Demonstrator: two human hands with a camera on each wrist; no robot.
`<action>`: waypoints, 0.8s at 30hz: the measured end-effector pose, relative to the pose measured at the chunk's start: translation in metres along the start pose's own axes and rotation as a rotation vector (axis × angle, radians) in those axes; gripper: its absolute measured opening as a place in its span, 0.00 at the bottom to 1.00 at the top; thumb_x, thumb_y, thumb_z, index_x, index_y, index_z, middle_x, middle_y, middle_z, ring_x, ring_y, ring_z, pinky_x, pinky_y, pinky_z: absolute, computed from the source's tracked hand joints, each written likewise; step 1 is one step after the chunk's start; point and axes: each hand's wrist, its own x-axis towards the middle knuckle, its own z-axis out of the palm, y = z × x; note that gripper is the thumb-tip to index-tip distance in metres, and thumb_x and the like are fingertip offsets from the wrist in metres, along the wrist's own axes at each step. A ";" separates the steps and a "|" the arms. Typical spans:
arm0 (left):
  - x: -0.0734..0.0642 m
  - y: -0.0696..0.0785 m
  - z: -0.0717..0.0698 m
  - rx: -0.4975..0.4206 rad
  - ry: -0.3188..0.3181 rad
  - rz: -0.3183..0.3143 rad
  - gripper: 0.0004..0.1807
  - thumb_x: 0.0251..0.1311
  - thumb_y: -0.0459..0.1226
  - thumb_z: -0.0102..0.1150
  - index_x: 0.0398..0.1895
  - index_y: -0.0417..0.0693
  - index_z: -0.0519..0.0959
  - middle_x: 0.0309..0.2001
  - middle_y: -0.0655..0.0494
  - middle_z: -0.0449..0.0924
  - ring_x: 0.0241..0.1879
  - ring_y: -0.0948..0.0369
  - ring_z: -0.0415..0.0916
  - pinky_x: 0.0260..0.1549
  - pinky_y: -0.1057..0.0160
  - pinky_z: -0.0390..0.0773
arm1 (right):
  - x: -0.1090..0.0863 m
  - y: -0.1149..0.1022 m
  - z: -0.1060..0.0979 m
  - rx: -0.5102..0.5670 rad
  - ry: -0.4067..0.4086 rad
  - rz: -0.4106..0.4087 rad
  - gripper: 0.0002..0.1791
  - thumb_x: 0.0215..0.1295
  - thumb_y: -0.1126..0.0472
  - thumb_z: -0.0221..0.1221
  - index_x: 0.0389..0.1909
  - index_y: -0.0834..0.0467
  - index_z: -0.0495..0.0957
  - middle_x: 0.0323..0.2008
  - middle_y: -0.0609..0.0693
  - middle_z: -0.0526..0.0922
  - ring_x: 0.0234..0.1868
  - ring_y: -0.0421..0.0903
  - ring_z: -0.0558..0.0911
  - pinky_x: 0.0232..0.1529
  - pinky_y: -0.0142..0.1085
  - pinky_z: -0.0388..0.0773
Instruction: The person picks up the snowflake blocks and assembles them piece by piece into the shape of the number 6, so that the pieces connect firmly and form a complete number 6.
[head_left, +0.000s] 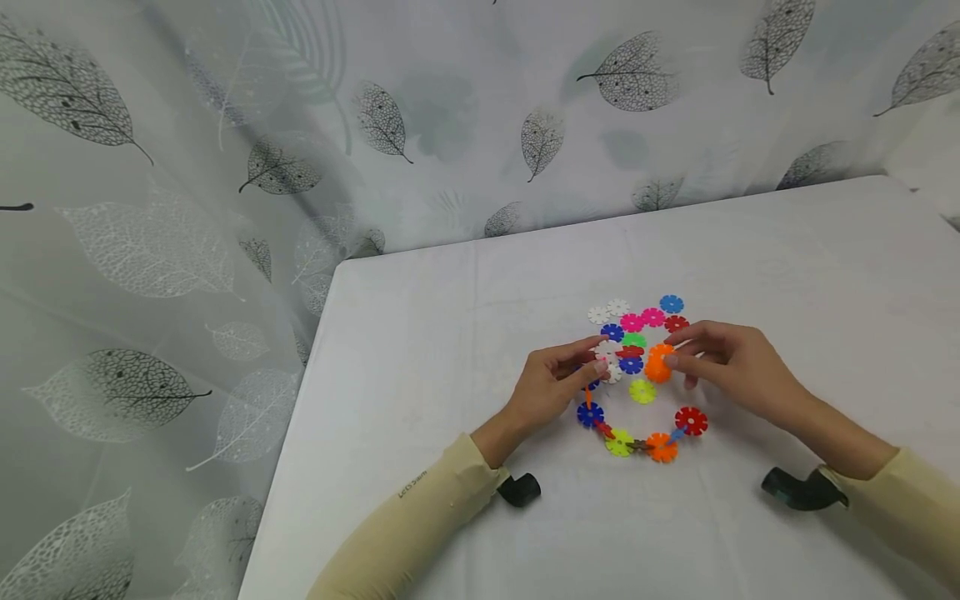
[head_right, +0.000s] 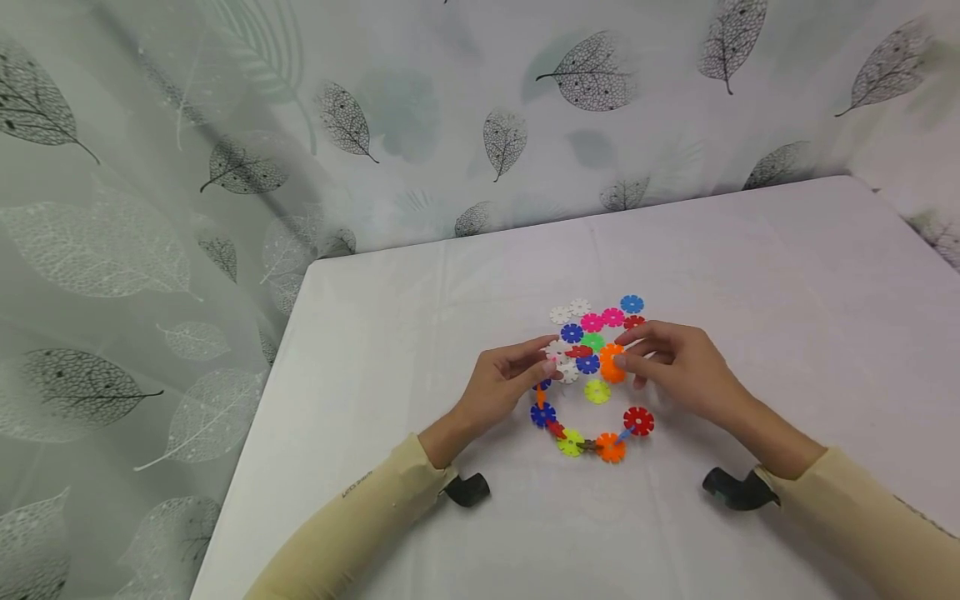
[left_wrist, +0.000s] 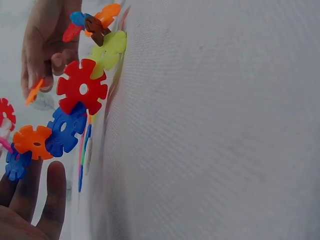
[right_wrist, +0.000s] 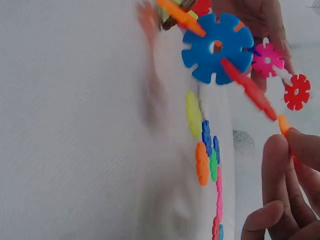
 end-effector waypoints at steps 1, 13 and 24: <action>0.000 0.000 0.000 -0.003 -0.002 0.000 0.22 0.71 0.39 0.61 0.67 0.51 0.78 0.49 0.54 0.85 0.47 0.65 0.83 0.51 0.65 0.79 | -0.001 -0.001 0.000 0.014 0.022 -0.005 0.18 0.67 0.57 0.67 0.54 0.60 0.80 0.38 0.56 0.86 0.27 0.45 0.85 0.30 0.34 0.81; 0.001 -0.002 -0.001 -0.005 -0.004 0.008 0.23 0.72 0.38 0.60 0.68 0.48 0.77 0.40 0.57 0.88 0.44 0.65 0.84 0.50 0.64 0.80 | -0.002 -0.007 0.005 0.103 0.068 -0.013 0.17 0.68 0.60 0.67 0.53 0.62 0.79 0.40 0.58 0.87 0.29 0.48 0.87 0.37 0.29 0.82; 0.001 -0.003 0.000 -0.001 -0.003 -0.011 0.21 0.72 0.38 0.60 0.67 0.50 0.78 0.42 0.52 0.88 0.46 0.64 0.84 0.51 0.65 0.79 | -0.002 -0.013 0.008 0.149 0.055 0.026 0.18 0.69 0.58 0.66 0.53 0.64 0.76 0.39 0.62 0.86 0.29 0.48 0.88 0.39 0.29 0.82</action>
